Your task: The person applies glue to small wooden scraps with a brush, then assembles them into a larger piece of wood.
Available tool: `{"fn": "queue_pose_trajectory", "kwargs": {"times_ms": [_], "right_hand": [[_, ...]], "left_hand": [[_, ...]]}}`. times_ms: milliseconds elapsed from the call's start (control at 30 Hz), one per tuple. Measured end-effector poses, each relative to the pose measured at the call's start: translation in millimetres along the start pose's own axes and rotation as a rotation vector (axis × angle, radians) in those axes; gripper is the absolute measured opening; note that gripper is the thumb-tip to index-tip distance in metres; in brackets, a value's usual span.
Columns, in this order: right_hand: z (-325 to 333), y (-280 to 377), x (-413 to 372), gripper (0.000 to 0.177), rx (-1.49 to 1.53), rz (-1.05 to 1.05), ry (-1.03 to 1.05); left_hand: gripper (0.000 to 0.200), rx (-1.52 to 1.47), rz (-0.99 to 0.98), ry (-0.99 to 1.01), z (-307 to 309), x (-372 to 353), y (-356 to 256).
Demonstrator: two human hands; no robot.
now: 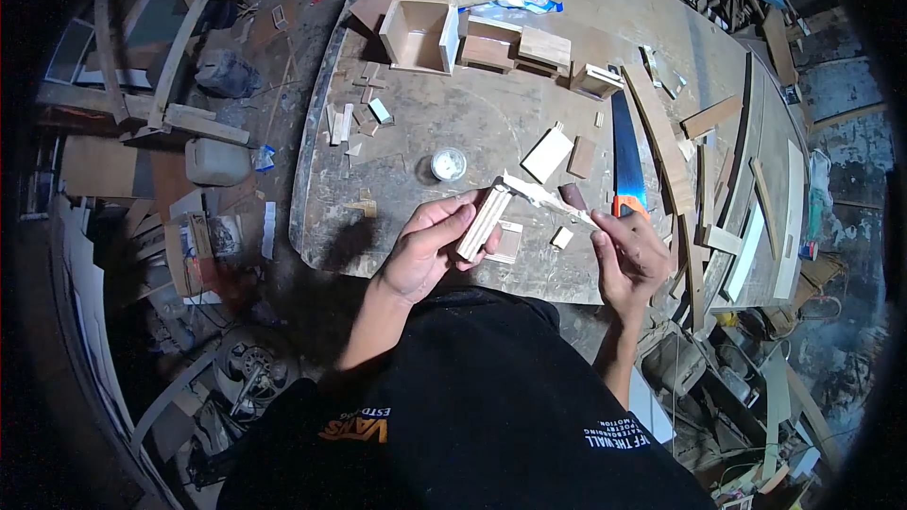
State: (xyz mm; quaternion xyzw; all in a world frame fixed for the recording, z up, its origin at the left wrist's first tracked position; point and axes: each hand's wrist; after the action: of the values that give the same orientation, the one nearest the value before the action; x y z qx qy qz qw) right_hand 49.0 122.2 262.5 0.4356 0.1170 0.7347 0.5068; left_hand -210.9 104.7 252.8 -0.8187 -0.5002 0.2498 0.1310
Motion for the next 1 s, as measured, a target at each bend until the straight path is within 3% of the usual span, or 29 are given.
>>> {"fn": "queue_pose_trajectory", "kwargs": {"times_ms": [367, 467, 733, 867, 1000], "right_hand": [[16, -3, 1, 0.030, -0.087, 0.022, 0.001], [16, -8, 2, 0.028, 0.027, -0.006, -0.084], [4, 9, 14, 0.026, 0.112, -0.001, 0.064], [9, -5, 2, 0.018, 0.339, -0.303, 0.059], [9, 3, 6, 0.015, 0.472, -0.368, 0.081]], "left_hand": [[0.039, -0.083, -0.010, -0.014, 0, 0, -1], [0.038, -0.066, -0.010, 0.042, 2, 0, -3], [0.041, 0.028, -0.042, 0.047, -2, -1, -2], [0.039, 0.016, -0.052, 0.019, -1, 0, -2], [0.041, 0.054, -0.061, 0.028, 1, 1, 1]]}}
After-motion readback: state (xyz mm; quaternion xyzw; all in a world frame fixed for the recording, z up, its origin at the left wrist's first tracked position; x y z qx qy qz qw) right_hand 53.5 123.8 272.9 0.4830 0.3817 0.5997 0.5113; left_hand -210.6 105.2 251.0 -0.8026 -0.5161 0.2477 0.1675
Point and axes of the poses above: each hand's wrist, its own x-axis towards the middle knuckle, its own z-axis out of the back of the hand, y = z × x, and after that the axes turned 14 degrees about -x, right-handed
